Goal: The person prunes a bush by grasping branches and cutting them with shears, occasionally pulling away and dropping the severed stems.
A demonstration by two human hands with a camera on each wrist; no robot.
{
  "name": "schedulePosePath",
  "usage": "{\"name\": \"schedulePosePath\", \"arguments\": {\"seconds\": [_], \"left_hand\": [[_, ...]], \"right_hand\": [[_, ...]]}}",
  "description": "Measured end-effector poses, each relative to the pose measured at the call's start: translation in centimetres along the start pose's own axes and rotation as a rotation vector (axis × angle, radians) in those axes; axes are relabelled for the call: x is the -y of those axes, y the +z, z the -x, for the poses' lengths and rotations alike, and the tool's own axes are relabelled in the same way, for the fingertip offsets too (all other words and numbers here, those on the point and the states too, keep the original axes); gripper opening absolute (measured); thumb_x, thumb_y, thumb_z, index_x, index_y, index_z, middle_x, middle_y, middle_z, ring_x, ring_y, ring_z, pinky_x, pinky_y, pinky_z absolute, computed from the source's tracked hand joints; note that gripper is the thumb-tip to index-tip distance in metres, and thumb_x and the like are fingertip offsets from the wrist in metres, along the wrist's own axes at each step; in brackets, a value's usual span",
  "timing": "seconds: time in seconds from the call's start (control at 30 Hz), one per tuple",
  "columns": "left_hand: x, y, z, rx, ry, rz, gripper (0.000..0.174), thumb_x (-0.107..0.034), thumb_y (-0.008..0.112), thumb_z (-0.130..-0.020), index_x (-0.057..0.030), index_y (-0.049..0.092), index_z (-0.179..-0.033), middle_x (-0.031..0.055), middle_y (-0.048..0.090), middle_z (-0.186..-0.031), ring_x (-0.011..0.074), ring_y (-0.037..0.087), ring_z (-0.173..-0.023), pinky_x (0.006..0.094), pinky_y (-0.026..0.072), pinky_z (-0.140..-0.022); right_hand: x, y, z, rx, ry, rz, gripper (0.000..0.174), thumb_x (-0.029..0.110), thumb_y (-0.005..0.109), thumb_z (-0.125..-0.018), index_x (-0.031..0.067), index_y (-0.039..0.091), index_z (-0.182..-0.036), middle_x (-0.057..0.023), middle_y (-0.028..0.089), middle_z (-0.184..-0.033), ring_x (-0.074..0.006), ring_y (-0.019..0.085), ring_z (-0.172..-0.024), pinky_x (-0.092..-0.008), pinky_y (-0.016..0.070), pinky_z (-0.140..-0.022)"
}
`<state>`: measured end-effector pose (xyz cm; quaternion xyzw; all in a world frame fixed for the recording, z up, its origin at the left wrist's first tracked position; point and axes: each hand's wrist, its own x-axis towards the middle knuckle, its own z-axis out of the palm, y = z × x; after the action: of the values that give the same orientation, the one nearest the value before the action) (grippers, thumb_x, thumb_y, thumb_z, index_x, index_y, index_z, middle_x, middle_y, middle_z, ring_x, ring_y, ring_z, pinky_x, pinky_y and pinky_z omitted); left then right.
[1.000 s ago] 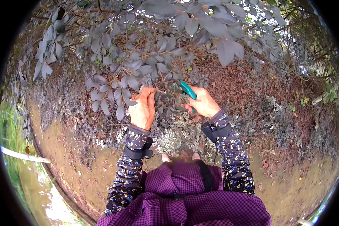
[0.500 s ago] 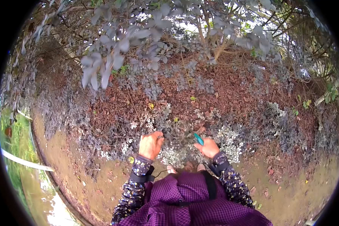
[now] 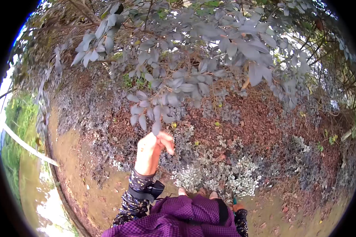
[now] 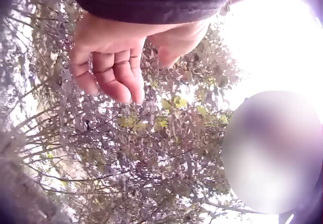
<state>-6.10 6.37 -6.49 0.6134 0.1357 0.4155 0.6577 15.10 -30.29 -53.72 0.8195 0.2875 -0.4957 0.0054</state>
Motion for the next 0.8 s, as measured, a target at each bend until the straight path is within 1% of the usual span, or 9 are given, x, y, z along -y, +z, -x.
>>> {"name": "schedulePosePath", "arguments": {"seconds": [0.03, 0.1, 0.27, 0.33, 0.4, 0.47, 0.53, 0.57, 0.8], "left_hand": [[-1.2, 0.1, -0.6, 0.002, -0.011, 0.105, 0.052, -0.046, 0.037, -0.094, 0.0015, 0.056, -0.103, 0.0082, 0.06, -0.07, 0.0177, 0.057, -0.065, 0.0307, 0.0435, -0.073], [-3.5, 1.2, -1.4, -0.035, -0.026, 0.222, 0.07, -0.061, 0.024, -0.091, -0.0002, 0.048, -0.117, 0.0067, 0.054, -0.06, 0.0196, 0.052, -0.057, 0.0363, 0.0414, -0.074], [-5.8, 2.5, -4.6, 0.103, -0.097, 0.575, 0.082, -0.066, 0.03, -0.087, 0.0052, 0.038, -0.128, 0.0053, 0.052, -0.069, 0.019, 0.047, -0.058, 0.039, 0.0385, -0.072], [-6.4, 3.6, -5.4, 0.142, -0.145, 0.604, 0.082, -0.066, 0.032, -0.086, 0.0046, 0.038, -0.128, 0.004, 0.048, -0.067, 0.0194, 0.042, -0.058, 0.0394, 0.0366, -0.072], [-6.5, 4.4, -5.9, 0.152, -0.156, 0.642, 0.077, -0.065, 0.032, -0.087, 0.0015, 0.043, -0.123, 0.0039, 0.046, -0.063, 0.0192, 0.042, -0.057, 0.0388, 0.0365, -0.07], [-6.8, 4.8, -6.3, 0.134, -0.166, 0.615, 0.063, -0.058, 0.032, -0.091, -0.0023, 0.048, -0.115, 0.0031, 0.045, -0.059, 0.0175, 0.041, -0.054, 0.0366, 0.0366, -0.067], [-5.8, 4.3, -6.6, 0.211, -0.171, 0.584, 0.045, -0.045, 0.036, -0.096, -0.0047, 0.053, -0.108, 0.0018, 0.047, -0.058, 0.0155, 0.041, -0.05, 0.0336, 0.0369, -0.063], [-6.4, 5.2, -5.8, 0.005, -0.237, 0.566, 0.032, -0.034, 0.041, -0.096, -0.0059, 0.056, -0.101, 0.0009, 0.051, -0.062, 0.0142, 0.042, -0.049, 0.0316, 0.0369, -0.061], [-1.9, 1.2, -3.9, -0.062, -0.299, 0.593, 0.029, -0.032, 0.047, -0.094, -0.0081, 0.056, -0.08, 0.0024, 0.055, -0.065, 0.0161, 0.046, -0.05, 0.0332, 0.039, -0.059]], "right_hand": [[0.9, 0.7, 0.9, -0.165, 0.174, -0.017, 0.054, 0.05, 0.053, -0.08, 0.0011, 0.065, -0.098, -0.0239, 0.062, -0.1, -0.0362, 0.06, -0.096, -0.0436, 0.0482, -0.08], [-1.0, 3.3, -0.8, -0.083, 0.224, -0.058, 0.057, 0.05, 0.057, -0.074, 0.0009, 0.063, -0.103, -0.0241, 0.059, -0.107, -0.0377, 0.055, -0.104, -0.0434, 0.0441, -0.087], [-0.1, 2.2, -1.8, -0.013, 0.285, -0.122, 0.051, 0.044, 0.056, -0.076, 0.0007, 0.064, -0.101, -0.0249, 0.059, -0.108, -0.036, 0.054, -0.109, -0.0419, 0.0428, -0.09], [-2.2, 3.3, -5.7, -0.107, -0.054, 0.051, 0.049, 0.047, 0.056, -0.076, 0.001, 0.067, -0.092, -0.0243, 0.063, -0.093, -0.0351, 0.059, -0.099, -0.0411, 0.0464, -0.083], [2.4, -3.1, 0.0, -0.177, -0.225, 0.072, 0.039, 0.038, 0.057, -0.082, 0.0004, 0.067, -0.084, -0.02, 0.064, -0.075, -0.0275, 0.065, -0.071, -0.041, 0.05, -0.066], [7.4, -8.5, 3.5, -0.154, -0.049, -0.249, 0.054, 0.053, 0.058, -0.077, 0.0002, 0.065, -0.068, -0.0164, 0.064, -0.065, -0.031, 0.064, -0.066, -0.04, 0.0488, -0.064], [12.9, -13.5, 8.8, -0.176, -0.065, -0.42, 0.045, 0.042, 0.062, -0.08, 0.0018, 0.06, -0.06, -0.0112, 0.061, -0.059, -0.0214, 0.061, -0.056, -0.0349, 0.0465, -0.055], [14.7, -14.5, 10.0, -0.214, -0.115, -0.545, 0.037, 0.034, 0.063, -0.081, 0.0005, 0.059, -0.067, -0.0088, 0.061, -0.061, -0.0186, 0.06, -0.054, -0.0325, 0.0462, -0.053], [26.7, -21.0, 21.0, -0.231, -0.75, -0.853, 0.018, 0.017, 0.061, -0.085, -0.0003, 0.056, -0.089, -0.0024, 0.059, -0.071, -0.0112, 0.056, -0.064, -0.0266, 0.0448, -0.06]]}}
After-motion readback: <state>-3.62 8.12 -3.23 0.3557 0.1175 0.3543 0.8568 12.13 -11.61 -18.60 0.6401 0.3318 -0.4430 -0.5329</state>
